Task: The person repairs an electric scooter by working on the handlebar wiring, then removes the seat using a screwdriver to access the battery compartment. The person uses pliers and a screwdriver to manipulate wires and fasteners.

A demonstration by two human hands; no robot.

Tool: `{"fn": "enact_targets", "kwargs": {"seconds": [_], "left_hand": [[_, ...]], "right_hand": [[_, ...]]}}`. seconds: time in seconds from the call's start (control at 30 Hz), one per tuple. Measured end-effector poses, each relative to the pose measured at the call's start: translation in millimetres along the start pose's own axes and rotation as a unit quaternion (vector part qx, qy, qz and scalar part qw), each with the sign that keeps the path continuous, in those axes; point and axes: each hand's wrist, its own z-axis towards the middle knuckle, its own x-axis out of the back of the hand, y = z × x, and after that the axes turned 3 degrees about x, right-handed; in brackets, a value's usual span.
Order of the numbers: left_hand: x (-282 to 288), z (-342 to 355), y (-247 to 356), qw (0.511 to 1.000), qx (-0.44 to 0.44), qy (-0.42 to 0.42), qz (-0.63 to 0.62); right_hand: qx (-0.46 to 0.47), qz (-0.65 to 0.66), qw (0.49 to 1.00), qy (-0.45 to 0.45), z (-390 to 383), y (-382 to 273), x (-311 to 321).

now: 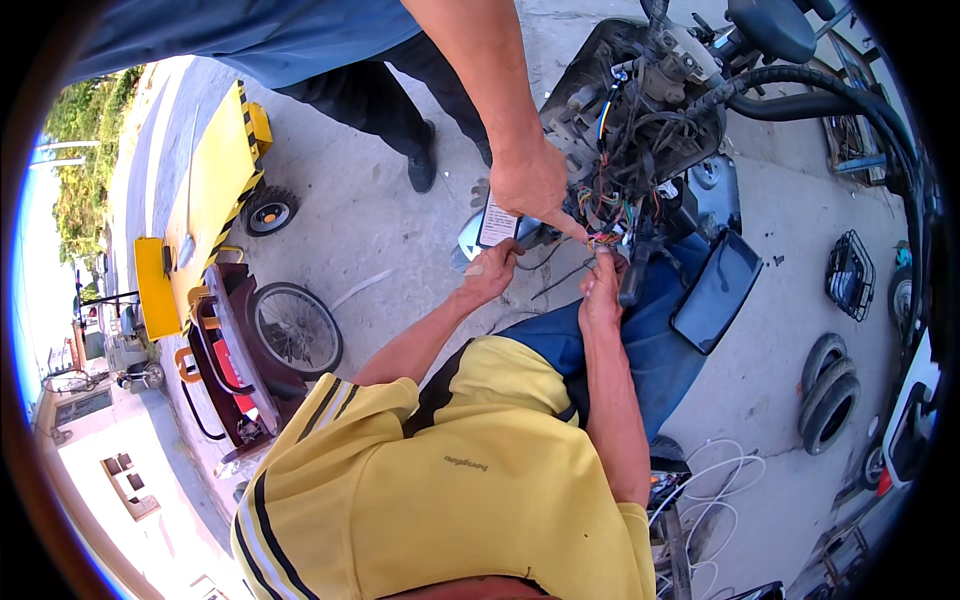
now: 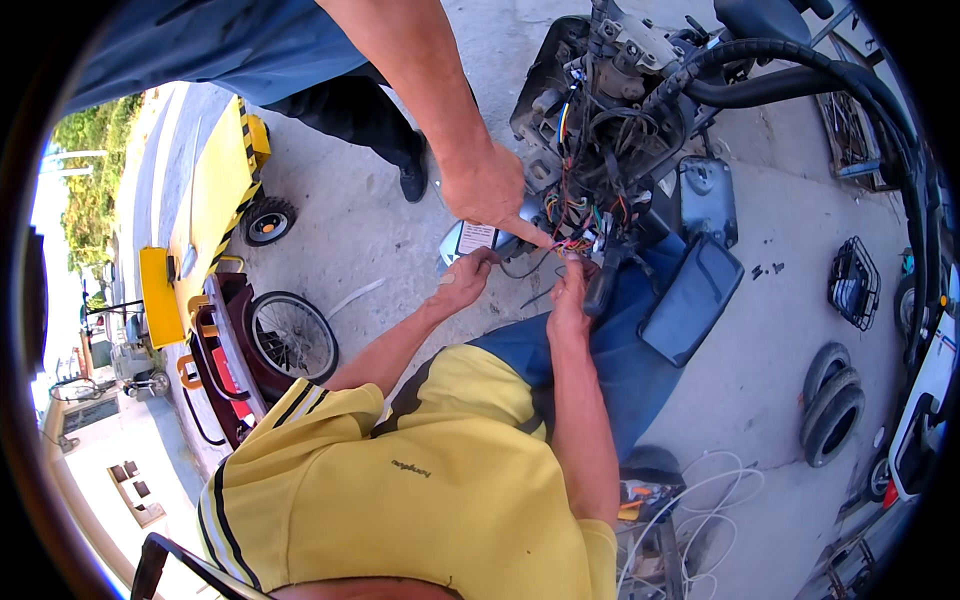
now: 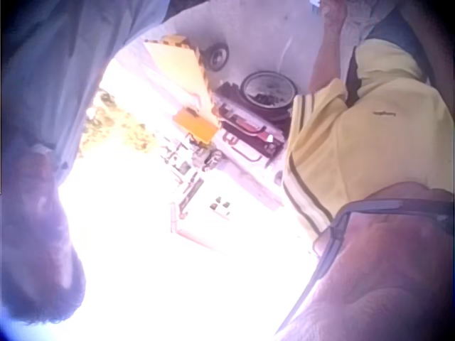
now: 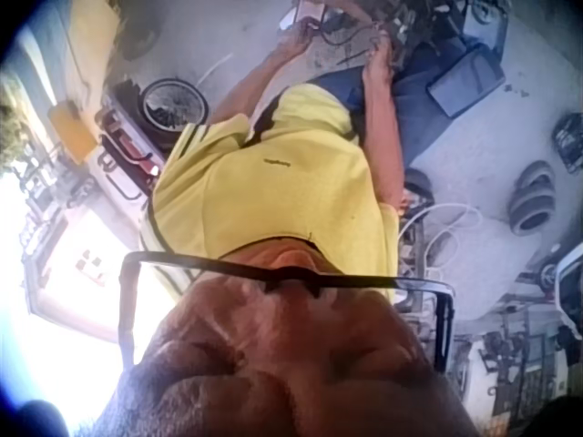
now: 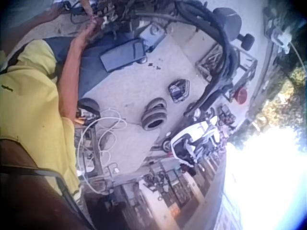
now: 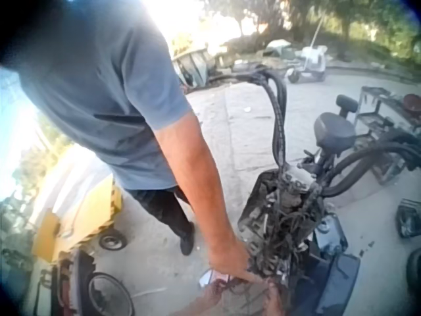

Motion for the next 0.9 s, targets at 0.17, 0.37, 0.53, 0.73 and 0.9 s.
{"fn": "enact_targets", "kwargs": {"seconds": [0.17, 0.37, 0.53, 0.73, 0.9], "left_hand": [[21.3, 54.1, -17.0, 0.992, -0.023, -0.009, 0.122], [48.0, 48.7, -62.2, 0.989, -0.018, -0.019, 0.148], [47.8, 71.7, -57.9, 0.987, -0.023, -0.014, 0.161], [53.5, 75.9, -55.7, 0.989, -0.012, -0.025, 0.146], [52.1, 48.8, -18.2, 0.994, 0.022, -0.016, 0.108]], "right_hand": [[0.026, -0.004, 0.999, 0.023, 12.9, -9.9, 14.7], [-0.007, -0.007, 1.000, 0.011, -4.6, 1.3, -8.5], [-0.012, 0.003, 1.000, -0.003, 0.6, 2.6, -2.3], [-0.022, 0.003, 1.000, 0.001, 0.6, 4.3, -1.5], [-0.020, -0.002, 1.000, 0.004, 0.6, 3.6, -1.8]]}}
